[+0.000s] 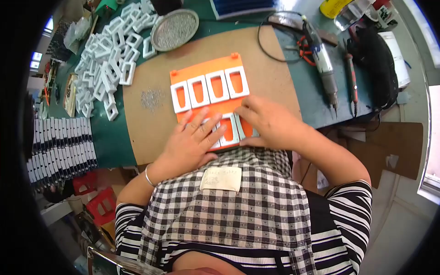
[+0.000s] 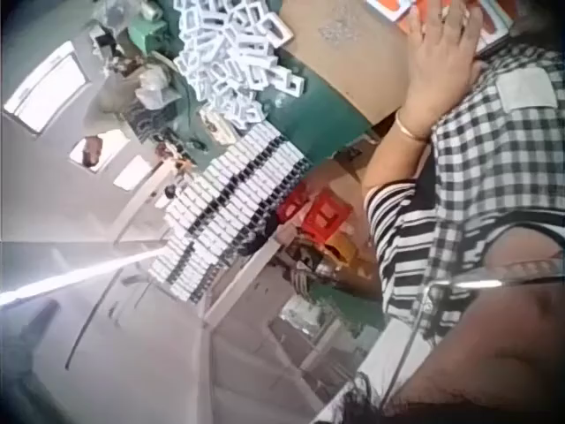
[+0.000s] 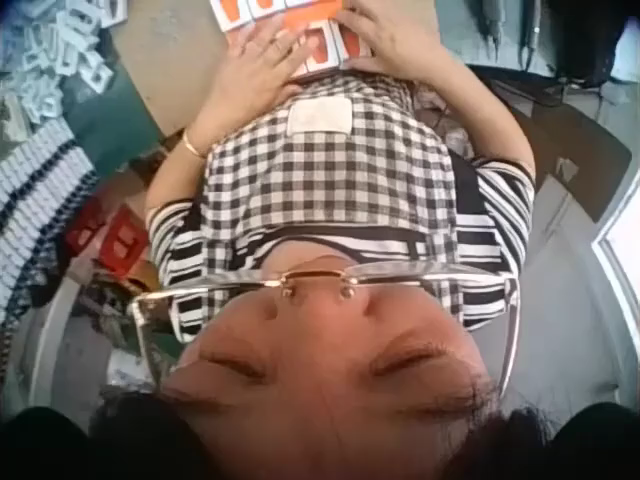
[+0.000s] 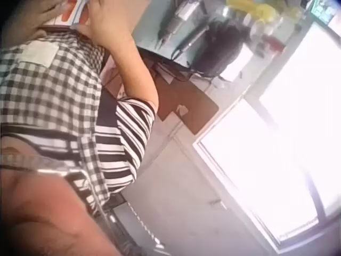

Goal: The person fastens screws into a circuit board with an electric screwdriver, securing components to the board.

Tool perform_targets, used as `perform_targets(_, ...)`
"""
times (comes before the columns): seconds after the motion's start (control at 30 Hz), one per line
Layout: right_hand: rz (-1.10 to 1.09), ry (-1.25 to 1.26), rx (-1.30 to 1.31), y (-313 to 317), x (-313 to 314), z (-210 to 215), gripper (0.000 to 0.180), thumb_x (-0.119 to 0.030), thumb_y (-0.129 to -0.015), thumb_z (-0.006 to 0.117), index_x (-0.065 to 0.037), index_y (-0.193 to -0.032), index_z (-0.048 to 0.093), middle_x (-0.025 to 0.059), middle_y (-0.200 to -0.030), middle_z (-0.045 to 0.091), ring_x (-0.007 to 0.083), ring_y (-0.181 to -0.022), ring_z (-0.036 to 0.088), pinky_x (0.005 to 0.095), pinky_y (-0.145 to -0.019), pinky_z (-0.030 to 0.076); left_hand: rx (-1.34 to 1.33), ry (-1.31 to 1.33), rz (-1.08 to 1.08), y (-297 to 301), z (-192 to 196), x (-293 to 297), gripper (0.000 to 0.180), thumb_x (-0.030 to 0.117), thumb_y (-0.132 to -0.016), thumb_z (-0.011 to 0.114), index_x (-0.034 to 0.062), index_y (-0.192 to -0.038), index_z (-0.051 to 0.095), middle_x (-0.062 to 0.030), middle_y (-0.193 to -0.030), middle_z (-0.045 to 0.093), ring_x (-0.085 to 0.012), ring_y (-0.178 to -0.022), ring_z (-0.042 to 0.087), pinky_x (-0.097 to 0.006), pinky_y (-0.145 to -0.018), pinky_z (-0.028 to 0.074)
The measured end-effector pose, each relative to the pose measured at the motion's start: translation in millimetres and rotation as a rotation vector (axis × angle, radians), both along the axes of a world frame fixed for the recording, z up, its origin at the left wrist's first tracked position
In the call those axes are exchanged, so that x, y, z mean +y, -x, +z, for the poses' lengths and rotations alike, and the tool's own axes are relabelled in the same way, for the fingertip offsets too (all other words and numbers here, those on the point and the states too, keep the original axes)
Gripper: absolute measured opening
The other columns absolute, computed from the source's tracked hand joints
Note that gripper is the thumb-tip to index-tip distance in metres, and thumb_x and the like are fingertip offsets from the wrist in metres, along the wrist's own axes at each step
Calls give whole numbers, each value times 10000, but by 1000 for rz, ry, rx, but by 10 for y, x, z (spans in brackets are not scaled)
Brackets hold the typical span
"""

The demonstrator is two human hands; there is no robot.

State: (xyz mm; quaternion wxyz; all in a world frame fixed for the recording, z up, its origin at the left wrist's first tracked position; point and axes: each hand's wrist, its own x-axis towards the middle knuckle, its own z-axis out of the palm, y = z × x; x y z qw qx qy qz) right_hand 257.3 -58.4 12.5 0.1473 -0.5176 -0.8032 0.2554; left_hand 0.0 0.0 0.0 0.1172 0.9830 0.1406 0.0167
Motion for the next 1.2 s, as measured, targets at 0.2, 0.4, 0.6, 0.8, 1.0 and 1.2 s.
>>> perform_targets(0.2,44,-64,55,-126,93,409,773,-401,-724,742,-26,-1323,428,180,-1286,460,366,-1061,556,396,-875,479,-7,131,22,64,458,183,748,359,-745,716,129,-1384,403,-129,-1476,319,-356,-1395,219,-547,-1113,121)
perform_targets(0.4,-177,-347,-334,-1244,1116,1320,426,-283,-808,666,-73,-1172,597,143,-1035,632,319,-915,613,395,-792,495,-414,-141,209,-231,1225,1338,477,215,-774,695,61,-1205,562,-109,-1165,606,-273,-1087,564,-436,-939,401)
perform_targets(0.6,-767,-338,201,-2010,2542,1159,363,-342,-858,613,1,-956,685,120,-747,651,230,-671,600,368,-655,475,-738,533,648,-1290,1077,2707,312,303,-870,620,10,-969,655,-52,-792,641,-148,-690,583,-278,-622,461)
perform_targets(0.8,-830,-157,578,-1702,2778,826,244,-177,-820,677,3,-984,692,12,-644,577,80,-460,422,268,-426,339,-694,634,737,-1672,957,2848,270,232,-862,656,16,-1016,611,-12,-826,604,-80,-667,521,-217,-547,420)
perform_targets(1.0,-723,-350,911,-1371,2460,1164,371,-125,-850,653,0,-1190,576,-26,-768,566,51,-602,429,197,-522,334,-1135,912,610,-1584,1088,2617,241,82,-842,643,7,-1056,560,-30,-867,601,-105,-715,544,-252,-621,460)
perform_targets(1.2,-615,-367,880,-781,1463,1300,510,-69,-852,627,-18,-1317,424,-29,-666,451,47,-606,430,207,-518,346,-1183,1085,378,-796,1276,1773,269,48,-863,592,34,-1116,501,-24,-950,559,-103,-806,542,-239,-697,450)
